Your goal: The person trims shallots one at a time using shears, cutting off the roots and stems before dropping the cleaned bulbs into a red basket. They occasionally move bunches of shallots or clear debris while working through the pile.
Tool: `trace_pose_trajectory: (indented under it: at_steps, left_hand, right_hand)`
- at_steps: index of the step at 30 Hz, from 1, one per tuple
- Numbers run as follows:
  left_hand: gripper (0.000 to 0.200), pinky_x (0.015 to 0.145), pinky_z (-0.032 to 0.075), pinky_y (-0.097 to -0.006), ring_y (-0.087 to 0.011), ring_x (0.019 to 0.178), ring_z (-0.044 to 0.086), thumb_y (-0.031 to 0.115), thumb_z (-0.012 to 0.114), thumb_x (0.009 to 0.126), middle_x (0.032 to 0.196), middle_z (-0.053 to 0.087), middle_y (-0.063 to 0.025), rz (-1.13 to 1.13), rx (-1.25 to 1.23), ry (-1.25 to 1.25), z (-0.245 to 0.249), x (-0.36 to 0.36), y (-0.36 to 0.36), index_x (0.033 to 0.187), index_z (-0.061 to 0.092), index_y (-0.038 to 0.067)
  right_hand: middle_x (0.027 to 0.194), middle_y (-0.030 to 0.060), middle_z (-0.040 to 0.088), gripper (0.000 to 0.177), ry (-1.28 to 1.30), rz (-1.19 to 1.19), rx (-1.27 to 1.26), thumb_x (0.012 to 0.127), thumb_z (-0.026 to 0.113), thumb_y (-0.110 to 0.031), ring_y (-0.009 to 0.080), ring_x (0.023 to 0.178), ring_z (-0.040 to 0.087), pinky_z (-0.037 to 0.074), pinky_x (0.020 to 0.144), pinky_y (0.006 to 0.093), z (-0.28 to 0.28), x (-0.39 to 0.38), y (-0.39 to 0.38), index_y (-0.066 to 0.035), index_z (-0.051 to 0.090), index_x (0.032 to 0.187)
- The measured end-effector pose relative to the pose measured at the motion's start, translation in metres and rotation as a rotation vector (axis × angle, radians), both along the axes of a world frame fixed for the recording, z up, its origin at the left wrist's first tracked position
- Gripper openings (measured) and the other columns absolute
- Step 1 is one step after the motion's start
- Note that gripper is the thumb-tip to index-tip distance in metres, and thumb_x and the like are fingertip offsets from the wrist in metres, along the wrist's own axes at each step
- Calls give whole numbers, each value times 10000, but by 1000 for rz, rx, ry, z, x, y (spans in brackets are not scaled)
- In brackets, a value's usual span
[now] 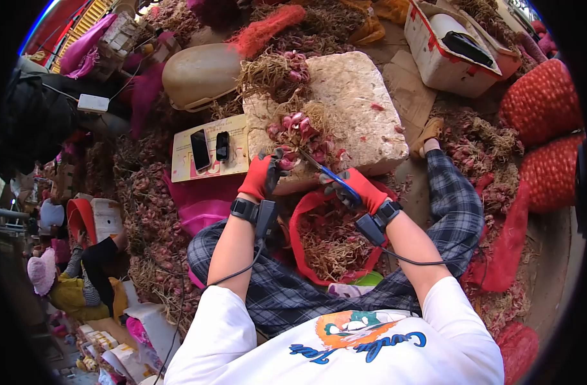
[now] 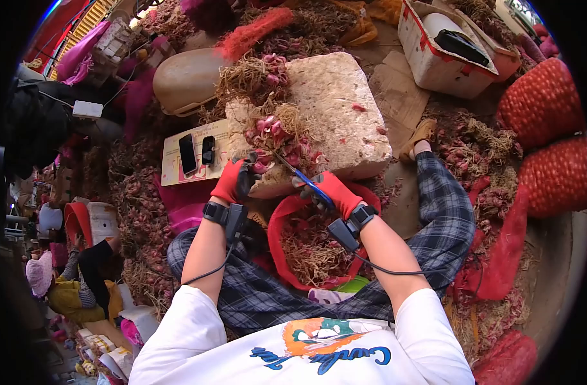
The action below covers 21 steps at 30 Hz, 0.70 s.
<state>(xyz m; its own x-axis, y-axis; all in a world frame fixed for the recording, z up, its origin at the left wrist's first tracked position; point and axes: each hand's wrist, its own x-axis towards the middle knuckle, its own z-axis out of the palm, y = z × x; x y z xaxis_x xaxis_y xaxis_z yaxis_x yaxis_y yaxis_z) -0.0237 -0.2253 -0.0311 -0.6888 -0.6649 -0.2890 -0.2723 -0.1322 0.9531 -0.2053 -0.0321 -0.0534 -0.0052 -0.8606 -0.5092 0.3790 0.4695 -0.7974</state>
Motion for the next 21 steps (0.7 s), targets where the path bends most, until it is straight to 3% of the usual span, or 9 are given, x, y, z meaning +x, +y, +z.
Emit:
trace_pose_trajectory:
  at_steps: [3, 5, 8, 11, 12, 14, 17, 18, 21]
  left_hand:
    - [378, 535, 408, -240, -78, 635, 531, 374, 465, 954, 796, 631, -8, -209, -277, 56, -12, 11, -3, 1191, 592, 108]
    - [361, 544, 413, -241, -65, 644, 525, 362, 441, 967, 807, 637, -2, -134, -82, -157, 24, 4, 10, 1189, 595, 123]
    - [357, 567, 450, -248, -71, 690, 557, 331, 407, 982, 843, 650, -8, 11, 170, -211, 7, 1, -1, 1212, 573, 114]
    - [351, 599, 493, -275, -109, 711, 593, 310, 430, 971, 882, 654, -43, -75, -173, -162, -23, 10, -13, 1217, 560, 97]
    - [345, 611, 504, -283, -124, 719, 604, 297, 440, 965, 892, 655, -56, -60, -192, -144, -25, 11, -14, 1217, 558, 92]
    - [325, 641, 521, -296, -160, 734, 624, 253, 469, 947, 906, 655, -81, 103, 53, -110, -6, 3, -7, 1211, 557, 85]
    - [253, 573, 492, -261, -130, 687, 618, 199, 595, 851, 781, 631, -59, -100, -145, -125, 13, 15, -18, 1056, 619, 52]
    - [251, 590, 495, -272, -127, 697, 617, 204, 573, 862, 793, 637, -49, -224, -399, -130, 12, 20, -20, 1064, 620, 62]
    - [252, 622, 501, -293, -120, 718, 617, 223, 520, 893, 815, 651, -35, -420, -961, -204, 16, 25, -22, 1067, 622, 73]
  right_hand:
    - [563, -38, 510, 316, 22, 55, 92, 832, 635, -356, 46, 412, 422, 315, 383, 204, 12, -6, -7, -65, 668, 951]
    - [559, -40, 509, 316, -23, 97, 215, 838, 629, -366, 46, 408, 416, 312, 381, 204, 11, -4, -17, -75, 667, 955]
    - [544, -40, 503, 353, -113, -15, 205, 830, 630, -418, 54, 400, 414, 305, 377, 203, 24, 2, -22, -77, 662, 917]
    - [554, -28, 515, 444, -49, 30, 22, 781, 667, -477, 61, 387, 408, 305, 373, 210, 25, -2, -31, -48, 649, 892]
    - [597, 51, 574, 584, 131, 103, 127, 722, 696, -523, 142, 455, 519, 416, 440, 277, 20, -6, -40, 20, 627, 925]
    - [659, 112, 607, 658, 639, 177, -102, 697, 697, -554, 212, 548, 582, 469, 538, 326, -17, -16, -43, 55, 613, 934]
    - [777, 191, 636, 722, 1004, 171, -128, 670, 703, -580, 295, 712, 630, 497, 678, 367, -16, -19, -43, 82, 598, 938]
    - [821, 215, 642, 735, 1061, 149, -83, 663, 706, -585, 320, 771, 638, 498, 723, 375, -10, -20, -44, 87, 594, 938]
    - [885, 210, 635, 722, 941, 155, -82, 693, 686, -587, 303, 824, 628, 493, 755, 374, -5, -19, -40, 84, 592, 945]
